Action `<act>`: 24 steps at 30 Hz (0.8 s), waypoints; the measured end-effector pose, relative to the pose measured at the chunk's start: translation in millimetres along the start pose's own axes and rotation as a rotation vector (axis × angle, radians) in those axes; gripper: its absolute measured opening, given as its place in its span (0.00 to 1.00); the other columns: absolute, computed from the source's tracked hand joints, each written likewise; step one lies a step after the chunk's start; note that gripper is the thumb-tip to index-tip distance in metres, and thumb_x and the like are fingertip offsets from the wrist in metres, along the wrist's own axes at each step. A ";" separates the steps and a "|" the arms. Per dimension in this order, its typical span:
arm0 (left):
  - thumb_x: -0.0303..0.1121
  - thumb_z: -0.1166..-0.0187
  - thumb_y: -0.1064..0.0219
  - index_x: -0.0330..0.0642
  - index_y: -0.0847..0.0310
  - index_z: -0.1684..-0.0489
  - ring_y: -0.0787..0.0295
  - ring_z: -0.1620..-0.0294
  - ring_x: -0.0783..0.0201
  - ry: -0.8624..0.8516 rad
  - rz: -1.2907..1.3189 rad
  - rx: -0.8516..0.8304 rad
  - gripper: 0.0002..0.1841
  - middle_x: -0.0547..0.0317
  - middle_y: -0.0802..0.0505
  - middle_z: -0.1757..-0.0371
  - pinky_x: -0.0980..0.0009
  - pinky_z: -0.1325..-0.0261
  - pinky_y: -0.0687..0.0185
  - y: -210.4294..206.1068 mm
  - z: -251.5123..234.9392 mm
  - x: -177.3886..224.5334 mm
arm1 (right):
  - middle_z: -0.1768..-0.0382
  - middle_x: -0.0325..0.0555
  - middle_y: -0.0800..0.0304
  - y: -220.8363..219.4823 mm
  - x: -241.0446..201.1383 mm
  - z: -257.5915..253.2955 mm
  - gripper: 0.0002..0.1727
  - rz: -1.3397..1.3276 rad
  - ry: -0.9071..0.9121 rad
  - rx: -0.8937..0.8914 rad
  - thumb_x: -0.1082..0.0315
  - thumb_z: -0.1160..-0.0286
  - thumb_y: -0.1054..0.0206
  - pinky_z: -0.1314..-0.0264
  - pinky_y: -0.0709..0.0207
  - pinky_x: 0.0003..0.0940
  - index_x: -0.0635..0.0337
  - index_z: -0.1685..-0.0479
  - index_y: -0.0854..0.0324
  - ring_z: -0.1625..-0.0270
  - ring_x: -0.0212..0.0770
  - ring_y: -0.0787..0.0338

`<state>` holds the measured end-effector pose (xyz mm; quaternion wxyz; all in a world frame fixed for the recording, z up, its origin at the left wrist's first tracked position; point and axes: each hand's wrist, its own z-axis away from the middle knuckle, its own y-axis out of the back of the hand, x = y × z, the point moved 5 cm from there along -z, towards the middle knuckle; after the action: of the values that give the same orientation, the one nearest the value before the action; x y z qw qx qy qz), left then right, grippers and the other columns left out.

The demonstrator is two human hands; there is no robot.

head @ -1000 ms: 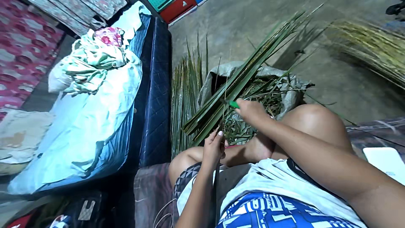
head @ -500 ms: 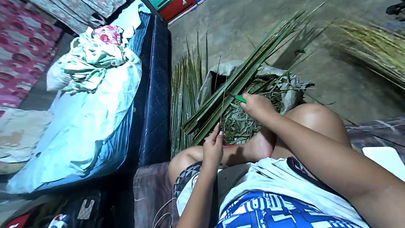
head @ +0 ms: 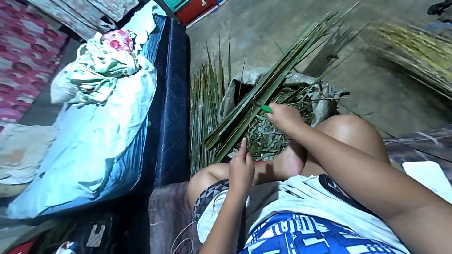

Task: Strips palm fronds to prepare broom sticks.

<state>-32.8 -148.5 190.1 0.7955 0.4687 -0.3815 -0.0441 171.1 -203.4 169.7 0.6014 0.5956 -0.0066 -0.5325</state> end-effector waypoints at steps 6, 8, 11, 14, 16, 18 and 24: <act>0.32 0.12 0.45 0.42 0.38 0.09 0.19 0.72 0.64 0.003 0.098 -0.116 0.29 0.48 0.09 0.57 0.65 0.65 0.21 -11.0 -1.8 1.6 | 0.63 0.52 0.21 -40.4 -19.2 14.5 0.19 -0.448 0.076 -0.396 0.56 0.06 0.42 0.56 0.28 0.44 0.65 0.45 0.19 0.64 0.44 0.23; 0.33 0.12 0.43 0.44 0.46 0.06 0.16 0.73 0.62 0.015 0.060 -0.204 0.32 0.44 0.09 0.48 0.63 0.66 0.17 -12.8 0.0 5.0 | 0.68 0.46 0.26 -42.6 -15.8 11.2 0.15 -0.498 0.043 -0.414 0.58 0.07 0.41 0.64 0.31 0.37 0.63 0.48 0.19 0.70 0.38 0.29; 0.34 0.12 0.41 0.48 0.50 0.04 0.13 0.74 0.63 0.030 0.053 -0.282 0.35 0.44 0.09 0.48 0.64 0.66 0.13 -13.9 2.4 2.6 | 0.69 0.48 0.24 -34.2 0.7 -4.3 0.15 -0.544 -0.006 -0.276 0.57 0.08 0.40 0.67 0.30 0.39 0.61 0.47 0.18 0.72 0.40 0.27; 0.34 0.10 0.44 0.47 0.46 0.06 0.18 0.78 0.65 0.044 0.102 -0.260 0.32 0.51 0.09 0.60 0.67 0.70 0.18 -11.5 -0.2 -2.5 | 0.66 0.53 0.19 -24.8 0.2 -7.7 0.16 -0.522 0.035 -0.160 0.57 0.07 0.41 0.62 0.27 0.47 0.61 0.47 0.17 0.67 0.47 0.22; 0.35 0.07 0.48 0.45 0.43 0.07 0.25 0.80 0.68 0.041 0.149 -0.195 0.28 0.55 0.10 0.65 0.69 0.73 0.26 -7.2 -5.5 -6.6 | 0.63 0.55 0.16 -25.1 -10.6 1.6 0.15 -0.430 0.082 -0.224 0.59 0.07 0.42 0.57 0.24 0.51 0.62 0.45 0.18 0.63 0.49 0.17; 0.36 0.05 0.52 0.45 0.40 0.08 0.29 0.83 0.70 0.045 0.191 -0.135 0.26 0.57 0.11 0.68 0.70 0.77 0.31 -3.7 -12.8 -12.5 | 0.63 0.55 0.17 -33.4 -21.7 18.8 0.14 -0.297 0.150 -0.331 0.60 0.10 0.42 0.54 0.24 0.54 0.62 0.48 0.18 0.60 0.51 0.16; 0.30 0.09 0.55 0.37 0.29 0.18 0.30 0.84 0.73 0.091 0.238 -0.014 0.23 0.59 0.10 0.67 0.73 0.78 0.33 6.1 -19.9 -18.0 | 0.47 0.65 0.11 -45.9 -48.5 63.4 0.20 0.089 0.295 -0.438 0.57 0.08 0.46 0.41 0.23 0.65 0.66 0.40 0.21 0.40 0.65 0.11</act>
<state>-34.3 -123.2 179.3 0.8149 0.4160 -0.3976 0.0692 80.3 -204.2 185.3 0.7333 0.5215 0.1704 -0.4015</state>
